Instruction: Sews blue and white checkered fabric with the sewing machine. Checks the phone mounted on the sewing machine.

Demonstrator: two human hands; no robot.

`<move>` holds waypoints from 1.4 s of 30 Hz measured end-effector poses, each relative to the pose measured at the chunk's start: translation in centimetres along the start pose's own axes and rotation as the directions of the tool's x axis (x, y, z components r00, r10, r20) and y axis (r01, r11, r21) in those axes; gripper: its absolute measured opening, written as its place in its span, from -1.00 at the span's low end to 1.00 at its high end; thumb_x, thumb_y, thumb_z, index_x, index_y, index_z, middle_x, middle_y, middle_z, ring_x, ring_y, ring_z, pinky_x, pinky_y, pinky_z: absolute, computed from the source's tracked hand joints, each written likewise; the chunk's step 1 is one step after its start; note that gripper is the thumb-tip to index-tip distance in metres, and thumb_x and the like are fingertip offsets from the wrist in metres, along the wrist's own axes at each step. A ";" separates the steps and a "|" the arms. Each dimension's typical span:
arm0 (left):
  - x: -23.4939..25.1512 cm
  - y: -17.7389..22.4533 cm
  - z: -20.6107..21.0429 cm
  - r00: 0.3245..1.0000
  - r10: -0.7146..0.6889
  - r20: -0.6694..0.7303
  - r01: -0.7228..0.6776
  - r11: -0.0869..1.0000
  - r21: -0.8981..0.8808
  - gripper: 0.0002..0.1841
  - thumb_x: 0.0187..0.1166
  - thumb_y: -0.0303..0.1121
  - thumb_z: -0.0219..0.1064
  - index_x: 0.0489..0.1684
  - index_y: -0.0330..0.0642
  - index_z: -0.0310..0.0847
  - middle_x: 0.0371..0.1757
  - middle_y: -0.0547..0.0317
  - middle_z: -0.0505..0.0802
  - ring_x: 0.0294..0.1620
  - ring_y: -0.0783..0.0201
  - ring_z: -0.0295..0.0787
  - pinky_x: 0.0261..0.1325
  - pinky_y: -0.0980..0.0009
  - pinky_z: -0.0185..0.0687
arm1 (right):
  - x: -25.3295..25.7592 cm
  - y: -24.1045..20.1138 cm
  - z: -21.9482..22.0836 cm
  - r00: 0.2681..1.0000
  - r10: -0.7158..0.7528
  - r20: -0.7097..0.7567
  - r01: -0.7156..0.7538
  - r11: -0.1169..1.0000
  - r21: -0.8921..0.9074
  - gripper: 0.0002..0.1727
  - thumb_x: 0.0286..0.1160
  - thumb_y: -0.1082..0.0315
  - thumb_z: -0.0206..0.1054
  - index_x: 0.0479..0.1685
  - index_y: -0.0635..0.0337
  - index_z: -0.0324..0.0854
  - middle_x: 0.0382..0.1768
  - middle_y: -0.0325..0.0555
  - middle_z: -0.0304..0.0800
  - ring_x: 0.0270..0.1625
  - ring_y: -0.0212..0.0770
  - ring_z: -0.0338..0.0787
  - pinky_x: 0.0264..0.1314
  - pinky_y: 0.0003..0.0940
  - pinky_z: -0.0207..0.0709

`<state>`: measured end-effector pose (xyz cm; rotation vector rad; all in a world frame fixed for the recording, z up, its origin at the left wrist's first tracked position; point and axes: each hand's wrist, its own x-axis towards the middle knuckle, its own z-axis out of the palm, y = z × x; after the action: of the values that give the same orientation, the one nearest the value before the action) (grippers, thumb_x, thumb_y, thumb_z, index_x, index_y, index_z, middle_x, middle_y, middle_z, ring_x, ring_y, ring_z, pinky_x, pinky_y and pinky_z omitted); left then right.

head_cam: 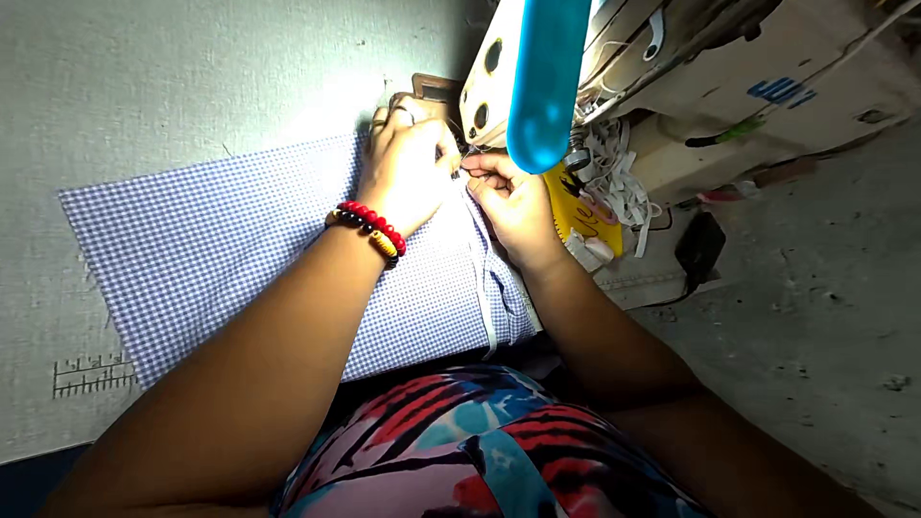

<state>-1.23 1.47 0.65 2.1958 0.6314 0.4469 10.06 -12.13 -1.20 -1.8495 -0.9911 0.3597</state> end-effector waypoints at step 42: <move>0.2 1.1 0.7 0.989 -0.141 0.047 0.131 0.974 0.184 -0.65 0.68 -0.17 0.20 0.03 -0.28 0.74 0.41 -0.15 0.66 0.65 -0.15 0.34 0.55 -0.18 0.22 | 0.0 -0.1 0.2 1.000 -0.004 -0.016 0.003 0.998 -0.065 -0.75 0.47 0.51 0.33 0.07 0.24 0.78 0.02 -0.12 0.79 -0.11 -0.50 0.67 -0.12 -0.70 0.51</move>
<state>-0.35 0.56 1.05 2.3081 0.8111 0.2598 9.84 -11.99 -1.19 -1.9056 -1.0056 0.3131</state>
